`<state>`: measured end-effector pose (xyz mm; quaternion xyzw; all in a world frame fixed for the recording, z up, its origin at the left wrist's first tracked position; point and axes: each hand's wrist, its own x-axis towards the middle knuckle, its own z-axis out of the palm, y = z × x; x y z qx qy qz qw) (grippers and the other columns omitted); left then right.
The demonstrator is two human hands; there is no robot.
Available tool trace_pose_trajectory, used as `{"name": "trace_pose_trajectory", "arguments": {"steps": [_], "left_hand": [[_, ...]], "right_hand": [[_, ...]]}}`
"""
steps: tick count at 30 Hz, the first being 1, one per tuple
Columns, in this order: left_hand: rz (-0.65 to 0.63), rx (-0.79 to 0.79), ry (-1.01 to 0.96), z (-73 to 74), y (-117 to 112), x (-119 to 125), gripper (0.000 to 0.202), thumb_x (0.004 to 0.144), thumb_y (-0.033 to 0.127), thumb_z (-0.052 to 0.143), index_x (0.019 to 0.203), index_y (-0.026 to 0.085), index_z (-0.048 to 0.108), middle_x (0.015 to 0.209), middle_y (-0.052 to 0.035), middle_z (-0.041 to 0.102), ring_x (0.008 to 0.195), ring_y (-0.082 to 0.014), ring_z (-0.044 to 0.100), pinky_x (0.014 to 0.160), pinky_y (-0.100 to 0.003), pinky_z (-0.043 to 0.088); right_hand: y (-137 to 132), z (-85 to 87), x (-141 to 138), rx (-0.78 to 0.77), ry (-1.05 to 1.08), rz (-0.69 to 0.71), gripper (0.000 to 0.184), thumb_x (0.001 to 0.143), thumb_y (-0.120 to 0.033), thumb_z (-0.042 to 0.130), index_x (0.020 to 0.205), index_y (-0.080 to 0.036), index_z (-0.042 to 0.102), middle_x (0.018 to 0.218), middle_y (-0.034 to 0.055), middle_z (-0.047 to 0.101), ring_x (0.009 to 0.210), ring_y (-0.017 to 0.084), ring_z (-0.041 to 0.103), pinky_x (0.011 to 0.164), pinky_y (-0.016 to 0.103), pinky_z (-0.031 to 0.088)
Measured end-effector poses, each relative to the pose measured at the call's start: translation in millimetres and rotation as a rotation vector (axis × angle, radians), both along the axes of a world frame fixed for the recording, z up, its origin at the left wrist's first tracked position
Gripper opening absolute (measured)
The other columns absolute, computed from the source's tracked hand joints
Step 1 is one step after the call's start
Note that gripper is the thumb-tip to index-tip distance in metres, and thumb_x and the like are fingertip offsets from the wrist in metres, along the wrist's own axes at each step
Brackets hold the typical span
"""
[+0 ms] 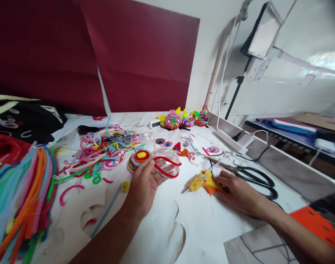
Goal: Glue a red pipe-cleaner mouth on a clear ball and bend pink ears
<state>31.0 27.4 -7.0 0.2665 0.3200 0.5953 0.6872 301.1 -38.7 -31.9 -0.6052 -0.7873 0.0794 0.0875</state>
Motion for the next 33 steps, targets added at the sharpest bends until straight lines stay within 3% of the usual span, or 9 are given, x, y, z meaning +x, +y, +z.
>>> {"name": "trace_pose_trajectory", "arguments": {"steps": [5, 9, 14, 18, 21, 27, 33], "left_hand": [[-0.01, 0.012, 0.0, -2.2, -0.2, -0.6, 0.015, 0.074, 0.016, 0.065, 0.083, 0.018, 0.052, 0.077, -0.0037, 0.074, 0.078, -0.0236, 0.074, 0.079, -0.045, 0.059], [-0.01, 0.009, -0.012, -2.5, 0.7, -0.5, 0.017, 0.074, 0.016, 0.065, 0.084, 0.018, 0.052, 0.077, -0.0038, 0.074, 0.079, -0.0233, 0.074, 0.079, -0.045, 0.059], [-0.023, -0.002, -0.007, -2.1, 1.4, -1.7, 0.01, 0.078, 0.013, 0.06, 0.085, 0.017, 0.055, 0.078, -0.0047, 0.075, 0.078, -0.0221, 0.074, 0.077, -0.043, 0.059], [-0.02, -0.002, -0.008, -2.2, 1.8, -2.6, 0.009, 0.078, 0.014, 0.06, 0.085, 0.017, 0.056, 0.083, -0.006, 0.076, 0.081, -0.0228, 0.074, 0.078, -0.044, 0.059], [-0.001, -0.001, 0.003, -1.8, 2.2, -2.2, 0.013, 0.075, 0.015, 0.063, 0.086, 0.017, 0.055, 0.084, -0.006, 0.076, 0.083, -0.0243, 0.074, 0.08, -0.047, 0.058], [0.006, 0.004, 0.067, -1.2, 0.5, 0.0, 0.017, 0.074, 0.017, 0.065, 0.084, 0.018, 0.051, 0.076, -0.0045, 0.074, 0.079, -0.0261, 0.074, 0.078, -0.048, 0.058], [-0.019, 0.082, 0.137, -2.4, -2.7, 0.8, 0.018, 0.075, 0.022, 0.068, 0.083, 0.017, 0.053, 0.076, -0.0038, 0.073, 0.073, -0.0222, 0.073, 0.074, -0.041, 0.059]], "right_hand": [[1.7, -3.2, 0.2, 0.081, 0.063, -0.008, 0.009, 0.086, -0.025, 0.054, 0.089, -0.018, 0.06, 0.088, 0.0076, 0.061, 0.071, 0.018, 0.059, 0.067, 0.031, 0.048], [0.0, -2.4, 1.8, 0.021, 0.153, -0.04, 0.011, 0.089, -0.025, 0.049, 0.096, -0.018, 0.054, 0.087, 0.008, 0.065, 0.069, 0.019, 0.059, 0.062, 0.031, 0.047], [-7.7, 11.9, 6.5, -0.057, 0.279, -0.07, 0.022, 0.091, -0.029, 0.047, 0.111, -0.02, 0.049, 0.08, 0.0039, 0.067, 0.061, 0.016, 0.058, 0.056, 0.028, 0.046], [-12.7, 24.0, 15.8, -0.031, 0.46, -0.081, 0.042, 0.087, -0.039, 0.059, 0.124, -0.02, 0.053, 0.105, 0.0096, 0.069, 0.087, 0.023, 0.065, 0.071, 0.031, 0.055], [-14.1, 33.8, 18.0, -0.021, 0.59, -0.13, 0.054, 0.081, -0.047, 0.066, 0.128, -0.021, 0.056, 0.12, 0.0103, 0.064, 0.104, 0.028, 0.062, 0.081, 0.035, 0.056], [-10.8, 51.1, -0.3, 0.007, 0.906, -0.203, 0.048, 0.075, -0.053, 0.07, 0.111, -0.022, 0.067, 0.091, 0.0065, 0.068, 0.073, 0.018, 0.062, 0.055, 0.023, 0.052], [-1.0, 54.0, -17.5, 0.11, 1.146, -0.191, 0.03, 0.071, -0.039, 0.079, 0.092, -0.023, 0.065, 0.082, 0.0023, 0.063, 0.065, 0.012, 0.057, 0.049, 0.018, 0.048]]}}
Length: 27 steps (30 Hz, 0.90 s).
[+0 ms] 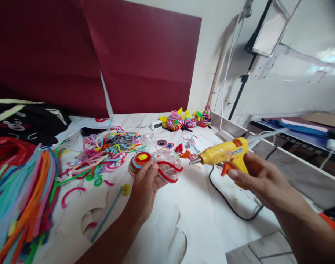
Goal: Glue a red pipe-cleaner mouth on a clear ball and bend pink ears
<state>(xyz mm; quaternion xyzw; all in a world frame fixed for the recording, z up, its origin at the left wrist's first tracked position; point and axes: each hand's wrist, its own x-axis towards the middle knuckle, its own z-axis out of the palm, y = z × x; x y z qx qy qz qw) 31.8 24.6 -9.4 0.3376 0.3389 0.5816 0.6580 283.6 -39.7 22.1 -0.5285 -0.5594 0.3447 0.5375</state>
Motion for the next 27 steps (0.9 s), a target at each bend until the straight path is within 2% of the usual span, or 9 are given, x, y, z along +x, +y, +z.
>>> {"name": "trace_pose_trajectory", "arguments": {"steps": [4, 8, 11, 14, 17, 20, 27], "left_hand": [[-0.04, 0.062, 0.031, -0.3, -1.4, 0.0, 0.016, 0.079, 0.026, 0.067, 0.085, 0.017, 0.055, 0.079, -0.0041, 0.072, 0.075, -0.0206, 0.071, 0.071, -0.036, 0.058], [-0.043, 0.182, 0.145, -6.5, -2.0, -3.7, 0.014, 0.084, 0.031, 0.063, 0.087, 0.017, 0.059, 0.075, -0.0013, 0.065, 0.07, -0.0154, 0.065, 0.067, -0.027, 0.055], [-0.028, 0.283, 0.263, -13.7, -2.6, -8.0, 0.016, 0.088, 0.035, 0.059, 0.089, 0.019, 0.061, 0.076, 0.0, 0.06, 0.071, -0.0139, 0.06, 0.068, -0.025, 0.052], [0.001, 0.345, 0.372, -17.8, -4.7, -10.2, 0.019, 0.089, 0.039, 0.057, 0.09, 0.019, 0.06, 0.076, 0.0004, 0.057, 0.073, -0.0139, 0.056, 0.069, -0.025, 0.049], [0.019, 0.368, 0.458, -16.8, -8.1, -9.5, 0.023, 0.089, 0.042, 0.056, 0.089, 0.02, 0.059, 0.071, 0.0012, 0.054, 0.066, -0.0127, 0.051, 0.061, -0.023, 0.045], [0.049, 0.388, 0.501, -14.1, -11.1, -7.8, 0.025, 0.089, 0.044, 0.055, 0.09, 0.02, 0.06, 0.068, 0.0015, 0.052, 0.061, -0.0122, 0.046, 0.056, -0.023, 0.039], [0.019, 0.446, 0.561, -12.3, -12.5, -5.8, 0.021, 0.093, 0.04, 0.05, 0.09, 0.021, 0.058, 0.071, 0.0011, 0.055, 0.064, -0.0126, 0.047, 0.06, -0.025, 0.04]], "right_hand": [[3.9, 0.9, -9.5, 0.039, -0.051, 0.046, 0.026, 0.073, -0.036, 0.078, 0.089, -0.021, 0.063, 0.069, 0.0011, 0.063, 0.052, 0.01, 0.053, 0.04, 0.017, 0.043], [5.0, -3.7, -17.4, 0.09, -0.084, 0.018, 0.031, 0.071, -0.032, 0.08, 0.093, -0.02, 0.062, 0.07, 0.0024, 0.067, 0.057, 0.014, 0.061, 0.047, 0.021, 0.053], [5.7, -11.1, -20.1, 0.146, -0.058, 0.044, 0.025, 0.074, -0.028, 0.078, 0.092, -0.02, 0.062, 0.076, 0.0044, 0.071, 0.065, 0.018, 0.067, 0.055, 0.026, 0.059], [6.5, -18.2, -20.9, 0.223, -0.064, 0.073, 0.019, 0.076, -0.025, 0.075, 0.091, -0.02, 0.064, 0.076, 0.0046, 0.071, 0.063, 0.018, 0.069, 0.056, 0.026, 0.06], [7.2, -24.0, -20.3, 0.282, -0.125, 0.06, 0.014, 0.078, -0.023, 0.074, 0.089, -0.02, 0.066, 0.076, 0.004, 0.07, 0.061, 0.017, 0.068, 0.055, 0.024, 0.059], [7.6, -29.3, -18.6, 0.322, -0.161, 0.053, 0.022, 0.078, -0.02, 0.073, 0.098, -0.024, 0.065, 0.086, 0.0034, 0.069, 0.063, 0.016, 0.068, 0.056, 0.024, 0.059], [9.3, -35.6, -17.7, 0.36, -0.226, -0.008, 0.034, 0.078, -0.019, 0.072, 0.108, -0.028, 0.059, 0.094, 0.0027, 0.062, 0.071, 0.015, 0.064, 0.057, 0.022, 0.057]]}}
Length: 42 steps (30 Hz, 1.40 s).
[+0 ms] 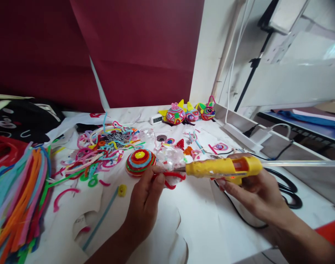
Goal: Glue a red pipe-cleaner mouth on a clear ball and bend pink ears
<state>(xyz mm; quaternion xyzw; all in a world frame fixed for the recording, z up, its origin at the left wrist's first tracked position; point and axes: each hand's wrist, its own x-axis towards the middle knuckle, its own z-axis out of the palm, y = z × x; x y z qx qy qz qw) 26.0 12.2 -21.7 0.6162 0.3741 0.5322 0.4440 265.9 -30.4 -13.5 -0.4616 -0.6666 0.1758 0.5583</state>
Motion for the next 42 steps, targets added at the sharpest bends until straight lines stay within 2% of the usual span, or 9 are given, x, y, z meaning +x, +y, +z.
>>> {"name": "trace_pose_trajectory", "arguments": {"steps": [5, 11, 14, 18, 23, 27, 34, 42], "left_hand": [[-0.007, 0.018, 0.082, 2.4, -0.9, -1.1, 0.02, 0.095, 0.037, 0.046, 0.09, 0.021, 0.057, 0.071, 0.0021, 0.055, 0.063, -0.0118, 0.046, 0.058, -0.024, 0.038], [0.019, 0.107, 0.196, 2.6, -3.1, -3.9, 0.019, 0.096, 0.035, 0.043, 0.09, 0.022, 0.056, 0.06, 0.0057, 0.049, 0.052, -0.0096, 0.038, 0.049, -0.022, 0.031], [0.01, 0.136, 0.213, 3.0, -3.4, -4.4, 0.018, 0.097, 0.033, 0.042, 0.096, 0.022, 0.057, 0.06, 0.0061, 0.05, 0.051, -0.0093, 0.039, 0.049, -0.022, 0.032], [0.004, 0.178, 0.215, 4.6, -4.4, -3.4, 0.017, 0.097, 0.031, 0.043, 0.093, 0.022, 0.057, 0.062, 0.0058, 0.051, 0.054, -0.009, 0.041, 0.049, -0.021, 0.033], [-0.006, 0.164, 0.208, 4.0, -4.5, -1.6, 0.017, 0.097, 0.031, 0.042, 0.094, 0.023, 0.056, 0.063, 0.0054, 0.052, 0.054, -0.0097, 0.041, 0.049, -0.022, 0.032], [0.007, 0.154, 0.221, 2.7, -3.6, -1.7, 0.018, 0.097, 0.034, 0.042, 0.094, 0.022, 0.056, 0.061, 0.0056, 0.049, 0.052, -0.0104, 0.039, 0.048, -0.023, 0.031], [0.013, 0.127, 0.206, 0.3, -3.8, -3.4, 0.02, 0.096, 0.036, 0.042, 0.096, 0.022, 0.057, 0.06, 0.0051, 0.05, 0.051, -0.0111, 0.039, 0.048, -0.024, 0.031], [0.04, 0.129, 0.192, 1.1, -4.3, -0.5, 0.019, 0.095, 0.035, 0.044, 0.092, 0.022, 0.058, 0.058, 0.0046, 0.05, 0.049, -0.0114, 0.039, 0.048, -0.024, 0.03]], "right_hand": [[0.1, -2.4, 2.0, 0.005, -0.004, 0.033, 0.031, 0.08, -0.02, 0.07, 0.108, -0.028, 0.059, 0.103, 0.0044, 0.058, 0.076, 0.016, 0.063, 0.058, 0.022, 0.057], [1.0, -5.3, 6.1, -0.028, -0.042, 0.051, 0.026, 0.081, -0.021, 0.07, 0.105, -0.026, 0.062, 0.1, 0.0052, 0.062, 0.072, 0.016, 0.063, 0.057, 0.024, 0.056], [0.8, -3.5, 4.5, -0.015, -0.06, 0.034, 0.024, 0.081, -0.022, 0.069, 0.103, -0.026, 0.063, 0.1, 0.005, 0.063, 0.075, 0.017, 0.063, 0.059, 0.024, 0.055], [0.4, -1.7, 1.8, 0.015, -0.076, 0.029, 0.024, 0.082, -0.02, 0.067, 0.105, -0.026, 0.061, 0.1, 0.0048, 0.063, 0.077, 0.017, 0.062, 0.059, 0.023, 0.054], [1.3, -2.9, 2.6, 0.074, -0.119, 0.061, 0.029, 0.083, -0.016, 0.066, 0.107, -0.03, 0.059, 0.1, 0.0032, 0.063, 0.084, 0.018, 0.061, 0.062, 0.022, 0.054], [1.5, -2.7, 3.2, 0.057, -0.155, 0.053, 0.029, 0.083, -0.015, 0.065, 0.108, -0.028, 0.057, 0.103, 0.0042, 0.062, 0.085, 0.018, 0.06, 0.063, 0.022, 0.054], [0.8, -5.8, 3.6, 0.117, -0.189, 0.054, 0.033, 0.083, -0.014, 0.065, 0.111, -0.028, 0.055, 0.105, 0.0048, 0.057, 0.085, 0.018, 0.058, 0.063, 0.025, 0.054], [-0.5, -7.6, 2.8, 0.108, -0.221, -0.013, 0.026, 0.084, -0.021, 0.064, 0.108, -0.028, 0.056, 0.104, 0.0049, 0.056, 0.085, 0.02, 0.058, 0.068, 0.03, 0.054]]}}
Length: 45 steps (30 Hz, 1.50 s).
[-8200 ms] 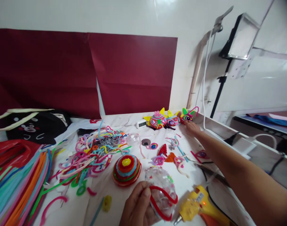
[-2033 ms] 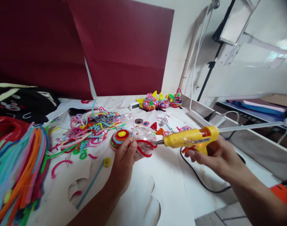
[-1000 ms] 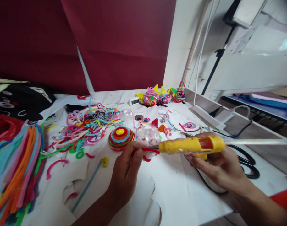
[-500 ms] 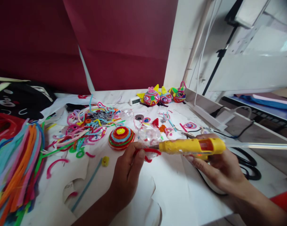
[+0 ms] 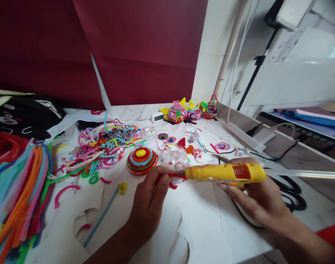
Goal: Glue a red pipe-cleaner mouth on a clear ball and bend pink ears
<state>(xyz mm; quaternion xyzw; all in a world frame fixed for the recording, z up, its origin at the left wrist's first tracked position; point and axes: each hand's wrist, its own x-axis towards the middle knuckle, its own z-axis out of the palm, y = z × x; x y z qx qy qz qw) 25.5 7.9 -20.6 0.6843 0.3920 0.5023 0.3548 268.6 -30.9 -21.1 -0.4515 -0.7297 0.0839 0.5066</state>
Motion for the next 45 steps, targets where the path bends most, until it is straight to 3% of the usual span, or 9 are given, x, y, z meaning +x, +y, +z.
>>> {"name": "trace_pose_trajectory", "arguments": {"steps": [12, 32, 37, 45], "left_hand": [[0.009, -0.017, 0.068, -0.5, 0.2, -0.5, 0.02, 0.096, 0.035, 0.042, 0.092, 0.021, 0.056, 0.059, 0.0048, 0.05, 0.05, -0.0115, 0.041, 0.049, -0.024, 0.032], [0.053, -0.056, -0.005, 2.4, -2.0, 1.1, 0.019, 0.094, 0.035, 0.046, 0.09, 0.022, 0.059, 0.062, 0.0036, 0.057, 0.053, -0.0127, 0.045, 0.052, -0.026, 0.034], [0.038, -0.043, -0.03, 5.1, -0.5, 1.1, 0.018, 0.093, 0.034, 0.047, 0.091, 0.021, 0.06, 0.072, 0.0005, 0.063, 0.063, -0.0151, 0.053, 0.058, -0.026, 0.04], [-0.008, -0.128, -0.115, -0.4, -0.6, 0.2, 0.019, 0.095, 0.036, 0.045, 0.091, 0.022, 0.057, 0.076, 0.0007, 0.059, 0.068, -0.014, 0.052, 0.064, -0.026, 0.042]], "right_hand": [[-2.0, -3.0, 4.4, -0.014, -0.085, -0.062, 0.025, 0.085, -0.025, 0.064, 0.108, -0.028, 0.055, 0.103, 0.0055, 0.056, 0.085, 0.021, 0.058, 0.072, 0.032, 0.056], [-4.5, -1.1, 7.2, 0.002, -0.123, -0.057, 0.028, 0.085, -0.02, 0.062, 0.111, -0.028, 0.055, 0.104, 0.0045, 0.055, 0.085, 0.02, 0.058, 0.072, 0.032, 0.052], [-4.0, 0.6, 7.1, 0.01, -0.135, -0.06, 0.029, 0.085, -0.018, 0.061, 0.111, -0.029, 0.054, 0.103, 0.0044, 0.053, 0.087, 0.021, 0.056, 0.073, 0.031, 0.052], [-2.8, -2.0, 6.0, 0.003, -0.129, -0.056, 0.029, 0.086, -0.02, 0.062, 0.112, -0.029, 0.054, 0.105, 0.0043, 0.052, 0.087, 0.02, 0.056, 0.07, 0.03, 0.052]]}}
